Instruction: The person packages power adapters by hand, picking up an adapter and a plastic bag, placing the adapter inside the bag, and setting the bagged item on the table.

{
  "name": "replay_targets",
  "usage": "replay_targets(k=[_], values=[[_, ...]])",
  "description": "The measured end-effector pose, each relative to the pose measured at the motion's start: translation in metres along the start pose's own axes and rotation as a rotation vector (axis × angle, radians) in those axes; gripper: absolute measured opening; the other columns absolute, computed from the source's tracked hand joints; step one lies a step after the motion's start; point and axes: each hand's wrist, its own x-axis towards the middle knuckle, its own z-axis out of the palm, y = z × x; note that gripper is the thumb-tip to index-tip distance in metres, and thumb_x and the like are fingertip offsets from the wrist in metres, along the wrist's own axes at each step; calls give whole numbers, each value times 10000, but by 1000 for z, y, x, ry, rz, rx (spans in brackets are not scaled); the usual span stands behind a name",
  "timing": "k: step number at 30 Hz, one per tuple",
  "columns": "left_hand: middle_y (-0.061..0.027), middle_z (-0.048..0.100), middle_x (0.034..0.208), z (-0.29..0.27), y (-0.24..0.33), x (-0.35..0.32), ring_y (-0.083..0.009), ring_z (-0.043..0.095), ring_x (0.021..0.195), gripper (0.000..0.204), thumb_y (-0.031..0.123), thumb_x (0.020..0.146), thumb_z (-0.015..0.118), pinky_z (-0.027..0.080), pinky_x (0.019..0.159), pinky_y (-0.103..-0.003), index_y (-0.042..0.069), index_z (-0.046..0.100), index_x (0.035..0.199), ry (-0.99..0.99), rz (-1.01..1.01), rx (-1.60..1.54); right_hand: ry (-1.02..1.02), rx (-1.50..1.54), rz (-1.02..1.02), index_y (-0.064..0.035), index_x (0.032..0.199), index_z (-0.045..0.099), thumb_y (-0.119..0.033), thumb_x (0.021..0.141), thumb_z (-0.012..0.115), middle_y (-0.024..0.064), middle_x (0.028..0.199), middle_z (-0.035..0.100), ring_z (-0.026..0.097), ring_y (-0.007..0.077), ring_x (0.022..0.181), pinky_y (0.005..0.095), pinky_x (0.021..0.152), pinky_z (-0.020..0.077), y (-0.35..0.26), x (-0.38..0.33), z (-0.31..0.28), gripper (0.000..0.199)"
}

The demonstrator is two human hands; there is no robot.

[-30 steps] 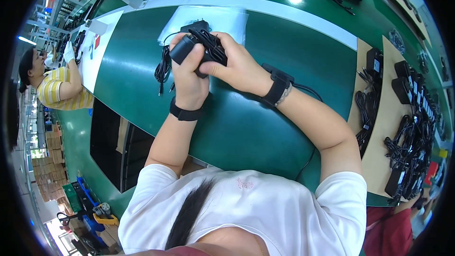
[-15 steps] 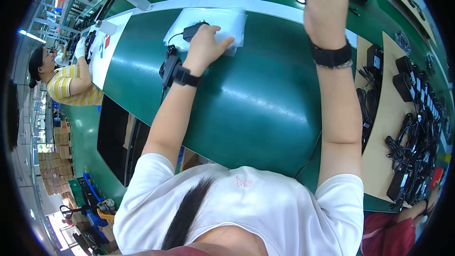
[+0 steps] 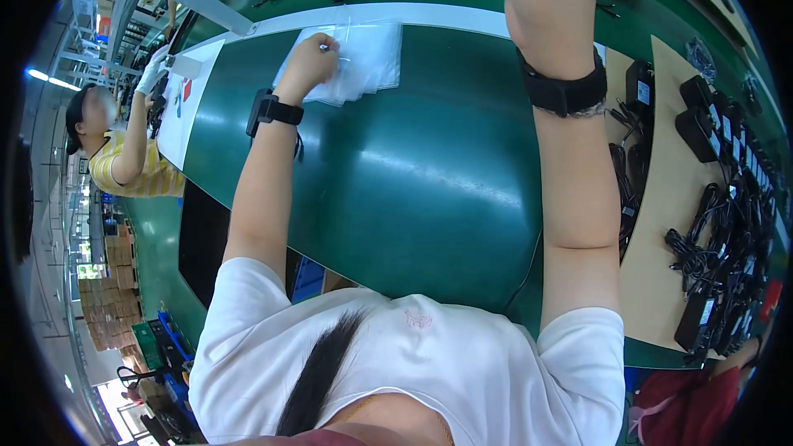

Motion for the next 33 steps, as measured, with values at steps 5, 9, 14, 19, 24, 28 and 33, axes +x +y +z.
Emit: replay_targets(k=[5, 9, 14, 19, 24, 28, 33], values=[[-205, 603, 784, 26, 17, -17, -360, 585, 779, 524, -10, 706, 483, 487, 655, -426, 150, 426, 1201, 327, 503, 592, -13, 24, 41, 2, 1013, 551, -249, 827, 643, -11, 783, 568, 455, 24, 596, 155, 529, 353, -2, -3, 2, 325], [-192, 611, 757, 26, 5, -1, -361, 587, 724, 258, 100, 748, 480, 481, 669, -454, 106, 610, 971, 308, 617, 597, -11, 44, 20, 7, 1011, 550, -255, 821, 649, -7, 780, 572, 459, 28, 583, 159, 518, 362, -1, -2, 2, 338], [-191, 620, 699, 18, 18, 7, -347, 591, 642, 292, 263, 761, 490, 481, 634, -408, 22, 647, 713, 188, 395, 543, -28, 18, 3, 2, 995, 551, -255, 820, 651, 5, 783, 579, 477, 40, 591, 168, 521, 381, -1, 0, -5, 327], [-157, 639, 700, -7, 11, -4, -265, 626, 641, 241, 185, 726, 591, 490, 639, -320, 10, 652, 880, 183, 285, 143, -18, 47, 14, -4, 970, 550, -256, 814, 658, 18, 792, 589, 494, 50, 604, 182, 533, 407, 2, 2, 0, 315], [-103, 633, 654, -10, 22, -21, -133, 608, 579, 414, 27, 660, 663, 473, 549, -242, -35, 547, 1053, -152, 137, -311, -26, 18, 30, -5, 959, 545, -244, 813, 660, 24, 798, 594, 505, 58, 608, 192, 539, 421, 7, 0, -2, 302], [-62, 564, 546, 8, 24, -37, -168, 577, 520, 661, 80, 613, 762, 467, 534, -273, -4, 414, 1169, 183, 282, -186, -63, -33, 295, -12, 1010, 547, -250, 834, 626, 32, 813, 598, 550, 88, 667, 198, 544, 445, 23, -10, 0, 306], [-96, 552, 540, 60, 33, -64, -238, 592, 550, 934, 196, 555, 820, 467, 545, -312, 28, 261, 1283, 266, 267, -210, -107, 224, 817, -2, 1014, 560, -260, 856, 592, 73, 930, 581, 583, 168, 827, 363, 712, 545, 98, -46, 6, 304]])
